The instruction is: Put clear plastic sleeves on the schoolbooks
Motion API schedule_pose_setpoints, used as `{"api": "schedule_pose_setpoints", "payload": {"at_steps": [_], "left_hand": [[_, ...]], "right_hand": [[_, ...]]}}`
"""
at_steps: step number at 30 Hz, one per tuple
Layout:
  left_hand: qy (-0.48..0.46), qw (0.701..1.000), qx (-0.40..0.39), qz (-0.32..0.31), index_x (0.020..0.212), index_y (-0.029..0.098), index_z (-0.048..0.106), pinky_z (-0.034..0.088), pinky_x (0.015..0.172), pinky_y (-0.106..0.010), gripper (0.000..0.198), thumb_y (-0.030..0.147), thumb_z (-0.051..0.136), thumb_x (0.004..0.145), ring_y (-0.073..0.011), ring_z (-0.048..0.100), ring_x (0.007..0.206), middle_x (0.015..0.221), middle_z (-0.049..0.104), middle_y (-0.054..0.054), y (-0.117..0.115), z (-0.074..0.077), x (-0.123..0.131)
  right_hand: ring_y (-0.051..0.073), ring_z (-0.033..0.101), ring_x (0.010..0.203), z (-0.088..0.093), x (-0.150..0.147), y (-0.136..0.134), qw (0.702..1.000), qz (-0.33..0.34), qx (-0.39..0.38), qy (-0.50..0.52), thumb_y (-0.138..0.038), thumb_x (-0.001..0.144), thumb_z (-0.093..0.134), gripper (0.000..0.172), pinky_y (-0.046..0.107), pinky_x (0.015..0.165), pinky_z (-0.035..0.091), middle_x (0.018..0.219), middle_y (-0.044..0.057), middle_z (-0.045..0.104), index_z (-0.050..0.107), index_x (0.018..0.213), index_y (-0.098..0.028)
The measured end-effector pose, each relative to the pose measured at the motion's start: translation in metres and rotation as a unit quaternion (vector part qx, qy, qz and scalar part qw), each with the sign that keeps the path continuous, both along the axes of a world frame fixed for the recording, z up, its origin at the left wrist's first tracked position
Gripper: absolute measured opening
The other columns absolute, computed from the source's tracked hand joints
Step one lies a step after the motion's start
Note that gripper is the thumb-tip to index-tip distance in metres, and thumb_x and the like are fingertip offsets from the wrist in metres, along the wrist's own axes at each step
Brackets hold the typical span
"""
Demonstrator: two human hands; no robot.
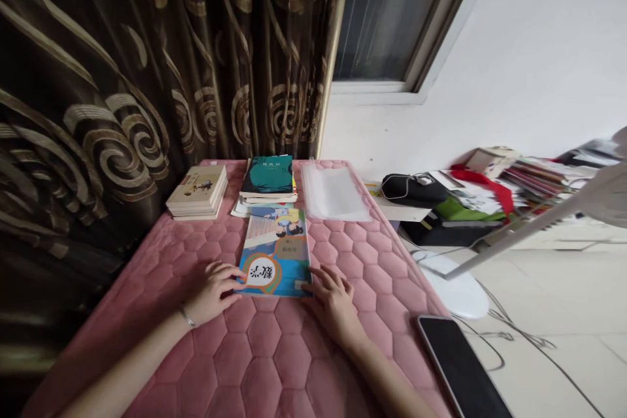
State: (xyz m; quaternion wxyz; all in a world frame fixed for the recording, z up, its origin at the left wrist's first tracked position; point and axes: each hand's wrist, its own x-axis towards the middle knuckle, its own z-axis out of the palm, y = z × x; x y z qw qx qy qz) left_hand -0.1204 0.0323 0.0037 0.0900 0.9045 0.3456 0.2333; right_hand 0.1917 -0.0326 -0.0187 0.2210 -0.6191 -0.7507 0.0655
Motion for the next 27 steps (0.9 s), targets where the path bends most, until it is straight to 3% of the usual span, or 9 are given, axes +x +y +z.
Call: {"api": "schedule_pose_setpoints", "payload": {"at_steps": [10,16,18,20,23,27], "left_hand": [[0.022,1.000,-0.012,-0.013,0.089,0.029,0.071,0.039,0.089,-0.038,0.018,0.015,0.069,0.078,-0.0176,0.057,0.099,0.107,0.068,0.002,0.003,0.000,-0.005],[0.085,0.996,0.037,-0.017,0.094,0.026,0.066,0.030,0.101,-0.051,0.018,0.016,0.064,0.079,-0.0224,0.054,0.107,0.106,0.066,-0.001,-0.004,0.011,0.007],[0.125,0.989,0.072,-0.028,0.099,0.024,0.064,0.029,0.103,-0.052,0.021,0.016,0.062,0.081,-0.0230,0.054,0.107,0.106,0.066,-0.002,-0.005,0.015,0.018],[0.162,0.979,0.110,-0.050,0.105,0.023,0.062,0.033,0.103,-0.049,0.023,0.014,0.056,0.085,-0.0212,0.056,0.100,0.102,0.065,-0.003,-0.005,0.016,0.030],[0.190,0.963,0.174,-0.083,0.106,0.020,0.061,0.035,0.105,-0.047,0.024,0.009,0.048,0.089,-0.0177,0.058,0.084,0.088,0.064,-0.003,-0.005,0.013,0.044],[0.195,0.944,0.243,-0.109,0.097,0.018,0.063,0.036,0.107,-0.045,0.020,0.010,0.045,0.091,-0.0147,0.057,0.070,0.076,0.061,-0.001,-0.007,0.006,0.047]], "right_hand": [[0.032,0.042,0.129,-0.005,0.007,0.001,0.999,0.016,-0.004,0.028,-0.031,0.082,0.065,0.024,0.055,0.101,0.034,0.134,0.004,0.057,0.073,0.104,-0.035],[0.028,0.051,0.121,0.008,0.005,0.010,0.990,0.032,-0.034,0.129,-0.041,0.086,0.057,0.024,0.047,0.097,0.043,0.132,0.007,0.056,0.073,0.100,-0.030],[0.023,0.061,0.108,0.012,0.004,0.026,0.977,0.005,-0.063,0.205,-0.040,0.087,0.053,0.027,0.037,0.089,0.050,0.126,0.008,0.060,0.072,0.098,-0.025],[0.020,0.066,0.093,0.015,0.001,0.051,0.958,-0.062,-0.094,0.263,-0.036,0.086,0.052,0.025,0.030,0.077,0.053,0.113,0.009,0.066,0.069,0.098,-0.021],[0.019,0.068,0.083,0.016,-0.001,0.096,0.946,-0.140,-0.110,0.273,-0.034,0.085,0.055,0.024,0.026,0.067,0.052,0.095,0.008,0.071,0.065,0.099,-0.018],[0.019,0.067,0.065,0.014,0.000,0.142,0.937,-0.191,-0.140,0.256,-0.033,0.077,0.066,0.026,0.024,0.053,0.048,0.069,0.006,0.069,0.065,0.092,-0.011]]}}
